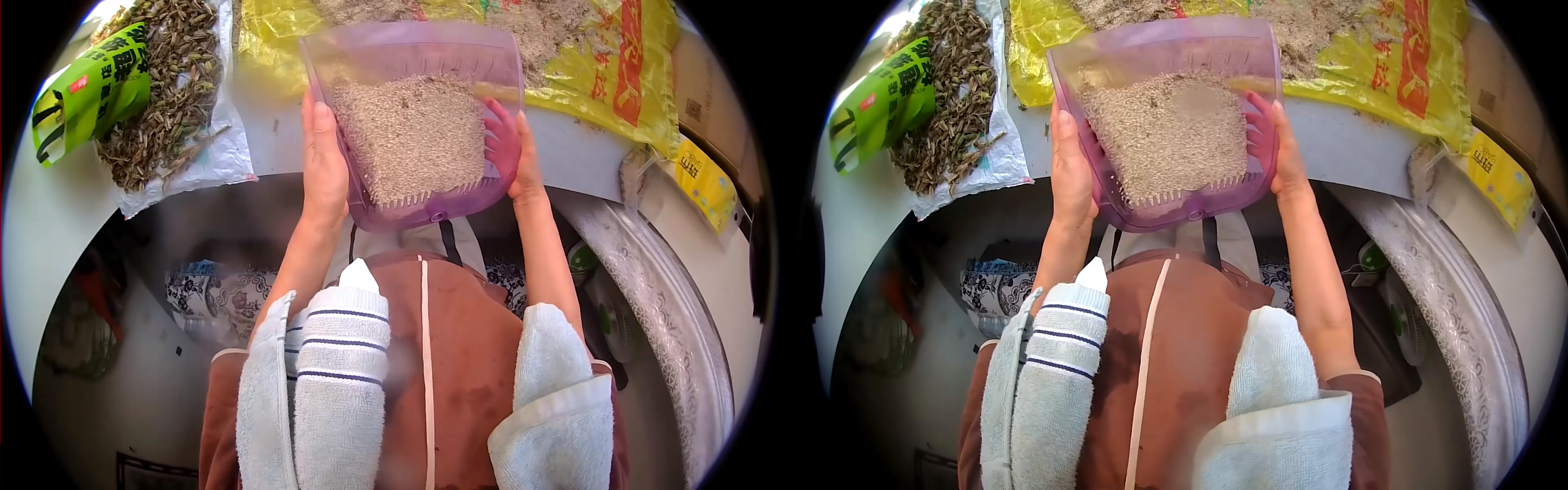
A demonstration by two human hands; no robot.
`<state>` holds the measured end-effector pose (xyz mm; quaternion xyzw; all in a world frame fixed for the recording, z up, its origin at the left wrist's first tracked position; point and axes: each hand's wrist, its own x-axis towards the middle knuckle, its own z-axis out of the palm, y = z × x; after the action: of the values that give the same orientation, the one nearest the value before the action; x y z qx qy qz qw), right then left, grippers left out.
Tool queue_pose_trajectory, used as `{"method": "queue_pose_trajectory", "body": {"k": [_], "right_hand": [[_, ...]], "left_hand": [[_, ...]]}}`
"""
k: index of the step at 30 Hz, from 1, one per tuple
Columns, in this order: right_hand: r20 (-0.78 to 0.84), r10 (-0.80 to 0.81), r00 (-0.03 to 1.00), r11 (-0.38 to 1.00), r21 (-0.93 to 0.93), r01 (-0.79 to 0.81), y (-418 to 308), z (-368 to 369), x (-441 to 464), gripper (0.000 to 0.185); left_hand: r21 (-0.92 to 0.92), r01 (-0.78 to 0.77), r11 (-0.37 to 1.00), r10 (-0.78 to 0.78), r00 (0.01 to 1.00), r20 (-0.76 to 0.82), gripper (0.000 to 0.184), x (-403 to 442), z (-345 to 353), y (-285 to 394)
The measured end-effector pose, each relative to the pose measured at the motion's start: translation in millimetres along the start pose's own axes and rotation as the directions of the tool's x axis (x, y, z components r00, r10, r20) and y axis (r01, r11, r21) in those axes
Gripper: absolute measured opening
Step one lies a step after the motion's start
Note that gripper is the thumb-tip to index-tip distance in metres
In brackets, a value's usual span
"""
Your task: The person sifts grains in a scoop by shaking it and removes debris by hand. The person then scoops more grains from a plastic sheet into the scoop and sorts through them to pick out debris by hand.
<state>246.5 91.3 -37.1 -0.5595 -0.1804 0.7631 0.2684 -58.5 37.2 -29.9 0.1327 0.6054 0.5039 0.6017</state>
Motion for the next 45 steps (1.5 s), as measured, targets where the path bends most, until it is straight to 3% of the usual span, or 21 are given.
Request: {"method": "queue_pose_trajectory", "body": {"k": [3, 5, 7, 11, 13, 16, 17, 19, 20, 23, 25, 26, 27, 29, 31, 33, 36, 39, 42, 43, 45], "right_hand": [[0.009, -0.008, 1.000, 0.995, 0.098, 0.007, 17, 31, -15, 0.063], [-0.004, -0.172, 0.985, 0.984, -0.059, 0.171, 52, 50, -12, 0.061], [0.019, -0.129, 0.992, 0.989, -0.071, 0.130, 48, 50, -6, 0.064], [0.029, -0.031, 0.999, 0.999, -0.026, 0.032, 5, 18, 1, 0.071], [0.064, -0.071, 0.995, 0.982, 0.178, 0.059, -4, 31, -9, 0.060], [-0.020, -0.243, 0.970, 0.967, -0.083, 0.241, 25, 59, -9, 0.055], [0.013, -0.245, 0.969, 0.958, -0.151, 0.244, 23, 64, -13, 0.058], [0.052, 0.004, 0.999, 1.000, 0.001, -0.004, 13, 40, -5, 0.062], [-0.037, 0.002, 0.999, 1.000, 0.027, -0.001, 9, 30, -4, 0.065], [0.092, 0.008, 0.996, 0.973, 0.228, -0.029, 3, 31, -17, 0.065], [0.005, -0.065, 0.998, 0.998, 0.027, 0.065, 23, 52, -17, 0.065], [0.006, -0.133, 0.991, 0.990, -0.041, 0.133, 44, 50, -6, 0.057], [0.052, -0.130, 0.990, 0.988, -0.073, 0.134, 47, 51, -2, 0.061], [0.036, 0.081, 0.996, 0.997, -0.012, -0.081, 21, 37, -6, 0.067], [0.040, 0.000, 0.999, 1.000, 0.025, -0.001, 4, 25, -17, 0.069], [0.028, -0.010, 1.000, 0.987, 0.159, 0.005, 5, 34, -23, 0.066], [0.030, -0.150, 0.988, 0.964, -0.217, 0.153, 33, 52, -11, 0.067], [0.083, 0.044, 0.996, 0.999, -0.031, -0.042, 11, 36, -9, 0.071], [0.061, 0.008, 0.998, 0.999, 0.038, -0.010, 6, 22, -12, 0.068], [0.034, 0.023, 0.999, 0.999, 0.048, -0.024, 10, 29, -15, 0.065], [0.000, -0.053, 0.999, 0.994, -0.099, 0.053, 33, 42, -4, 0.062]], "left_hand": [[0.005, 0.096, 0.995, -0.095, 0.994, -0.050, 0.058, -12, 4, -1], [-0.054, 0.172, 0.984, -0.174, 0.985, -0.021, 0.057, 3, -29, 12], [-0.048, 0.153, 0.987, -0.154, 0.988, -0.021, 0.057, 6, -33, 19], [0.017, -0.110, 0.994, 0.109, 0.994, 0.020, 0.059, -8, 20, 4], [-0.084, -0.074, 0.994, 0.072, 0.997, -0.032, 0.061, -15, 25, -7], [-0.128, 0.101, 0.987, -0.099, 0.995, 0.026, 0.058, 0, -26, 4], [-0.122, 0.043, 0.992, -0.039, 0.999, 0.037, 0.057, 1, -28, -2], [-0.064, -0.047, 0.997, 0.051, 0.997, 0.051, 0.055, -2, -9, -4], [-0.013, -0.078, 0.997, 0.078, 0.996, 0.051, 0.054, -5, 4, -5], [-0.022, 0.085, 0.996, -0.086, 0.992, -0.090, 0.057, -21, 25, 8], [-0.055, 0.122, 0.991, -0.126, 0.990, -0.064, 0.058, -18, -9, 15], [-0.033, 0.108, 0.994, -0.111, 0.988, -0.107, 0.058, -15, -23, 15], [-0.060, 0.079, 0.995, -0.085, 0.991, -0.106, 0.058, -18, -9, 18], [-0.063, 0.004, 0.998, -0.008, 0.998, -0.062, 0.057, -21, 12, 12], [-0.030, -0.102, 0.994, 0.103, 0.994, 0.033, 0.057, -11, 9, 0], [-0.057, 0.040, 0.998, -0.042, 0.998, -0.047, 0.059, -25, 17, -1], [-0.079, 0.019, 0.997, -0.024, 0.998, -0.063, 0.061, -23, -21, 9], [-0.014, -0.092, 0.996, 0.091, 0.994, -0.058, 0.060, -33, 20, 8], [0.074, -0.071, 0.995, 0.077, 0.994, -0.078, 0.058, -35, 13, -4], [-0.021, 0.007, 1.000, -0.009, 0.992, -0.123, 0.058, -45, 19, 6], [-0.001, 0.022, 1.000, -0.022, 0.984, -0.178, 0.058, -43, -4, 15]]}}
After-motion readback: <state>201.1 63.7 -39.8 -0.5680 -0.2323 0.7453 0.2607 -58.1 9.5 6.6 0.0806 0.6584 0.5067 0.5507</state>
